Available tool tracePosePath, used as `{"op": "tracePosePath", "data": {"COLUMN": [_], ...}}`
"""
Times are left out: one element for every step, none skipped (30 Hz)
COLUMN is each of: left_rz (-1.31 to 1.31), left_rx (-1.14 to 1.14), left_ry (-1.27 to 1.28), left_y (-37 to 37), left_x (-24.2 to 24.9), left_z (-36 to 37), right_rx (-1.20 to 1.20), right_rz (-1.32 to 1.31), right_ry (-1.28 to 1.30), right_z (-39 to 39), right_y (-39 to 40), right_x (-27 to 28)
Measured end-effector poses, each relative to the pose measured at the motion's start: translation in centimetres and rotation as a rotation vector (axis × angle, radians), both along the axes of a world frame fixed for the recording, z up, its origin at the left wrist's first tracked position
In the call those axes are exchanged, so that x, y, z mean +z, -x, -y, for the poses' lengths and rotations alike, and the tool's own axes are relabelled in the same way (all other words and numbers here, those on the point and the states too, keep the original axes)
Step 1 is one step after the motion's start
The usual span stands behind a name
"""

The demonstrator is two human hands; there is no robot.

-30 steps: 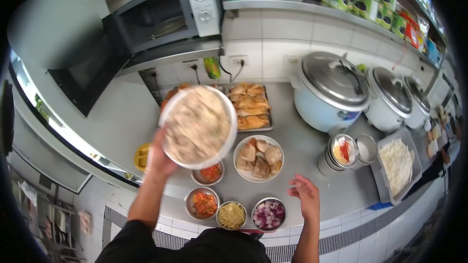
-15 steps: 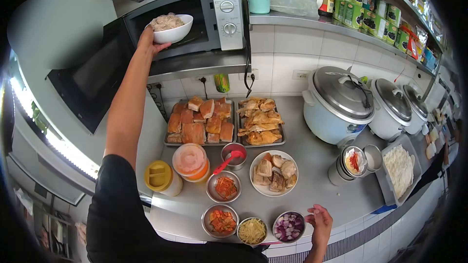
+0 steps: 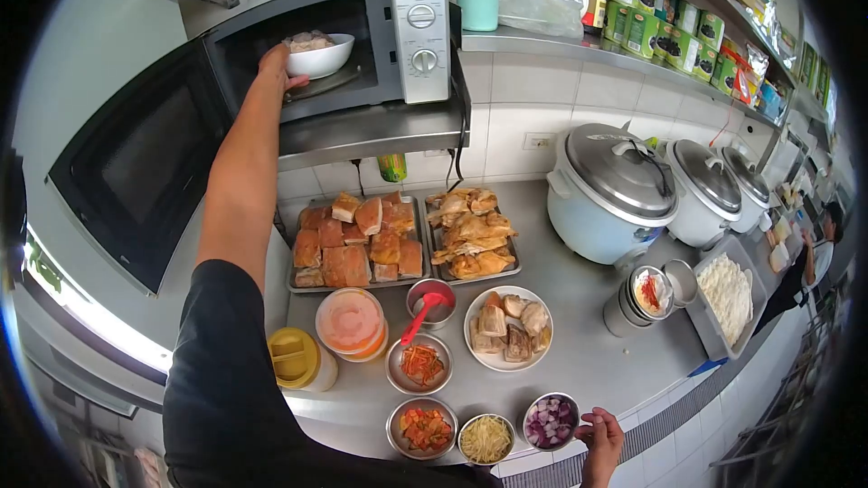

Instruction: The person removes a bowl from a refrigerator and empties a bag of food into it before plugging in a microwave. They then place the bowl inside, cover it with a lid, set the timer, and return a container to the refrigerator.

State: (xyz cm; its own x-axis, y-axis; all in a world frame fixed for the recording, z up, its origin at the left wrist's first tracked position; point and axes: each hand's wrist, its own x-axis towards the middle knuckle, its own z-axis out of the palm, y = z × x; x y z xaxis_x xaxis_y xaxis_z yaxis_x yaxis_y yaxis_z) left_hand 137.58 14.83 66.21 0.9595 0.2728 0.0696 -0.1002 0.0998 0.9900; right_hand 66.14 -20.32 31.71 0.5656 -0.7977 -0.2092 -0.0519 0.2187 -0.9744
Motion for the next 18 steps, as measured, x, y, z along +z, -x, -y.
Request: {"op": "tracePosePath", "data": {"left_rz": [-0.033,-0.063,-0.057,-0.098,-0.139,-0.134,-0.069,-0.003,0.006,0.009,0.033,0.054,0.294,0.302,0.655,1.005,0.999,1.109], "left_rx": [0.002,0.005,0.013,0.011,0.008,0.014,0.042,0.071,0.102,0.107,0.176,0.246,0.5,0.504,0.527,0.539,0.538,0.569], "left_ry": [-0.015,-0.03,-0.024,-0.046,-0.069,-0.065,-0.067,-0.069,-0.096,-0.095,-0.282,-0.47,-0.671,-0.671,-0.732,-0.779,-0.78,-0.961], "left_y": [0.3,0.6,0.6,0.5,0.6,-0.3,-1.4,-2.5,-2.3,-0.5,2.5,5.2,7.0,9.8,13.0,14.9,14.9,14.1], "left_x": [0.3,0.7,0.9,1.1,1.2,0.8,0.0,-0.5,-0.8,-0.2,0.8,1.1,0.6,1.0,1.9,2.6,3.4,4.8], "left_z": [0.0,-0.1,-0.3,-0.5,-0.7,-1.2,-1.6,-2.2,-2.3,-2.4,-2.6,-2.7,-2.4,-1.9,-1.1,-0.4,0.1,0.4], "right_rx": [0.007,0.014,0.021,0.027,0.05,0.056,0.086,0.117,0.203,0.207,0.233,0.26,0.264,0.238,0.206,0.201,0.225,0.253], "right_rz": [0.011,0.016,0.014,0.012,0.006,0.011,0.017,0.025,-0.046,-0.042,-0.061,-0.082,-0.078,-0.046,-0.012,-0.008,-0.012,-0.015], "right_ry": [-0.007,-0.002,0.001,0.003,0.009,0.012,0.021,0.03,0.13,0.132,0.158,0.183,0.181,0.098,0.017,0.017,0.029,0.041], "right_z": [-0.1,-0.3,-0.6,-0.7,-0.6,-0.7,-0.7,-0.7,-0.4,-0.6,-0.9,-1.0,-1.0,-1.0,-0.9,-1.0,-1.1,-1.2], "right_y": [-0.4,-0.9,-1.4,-1.8,-2.1,-2.4,-2.7,-3.1,-3.2,-3.4,-3.6,-3.6,-3.7,-3.9,-4.3,-4.8,-4.9,-4.9], "right_x": [0.1,0.3,0.5,0.7,0.6,0.4,0.3,0.3,0.4,0.7,1.1,1.3,0.8,-0.2,-1.0,-1.4,-1.8,-1.9]}}
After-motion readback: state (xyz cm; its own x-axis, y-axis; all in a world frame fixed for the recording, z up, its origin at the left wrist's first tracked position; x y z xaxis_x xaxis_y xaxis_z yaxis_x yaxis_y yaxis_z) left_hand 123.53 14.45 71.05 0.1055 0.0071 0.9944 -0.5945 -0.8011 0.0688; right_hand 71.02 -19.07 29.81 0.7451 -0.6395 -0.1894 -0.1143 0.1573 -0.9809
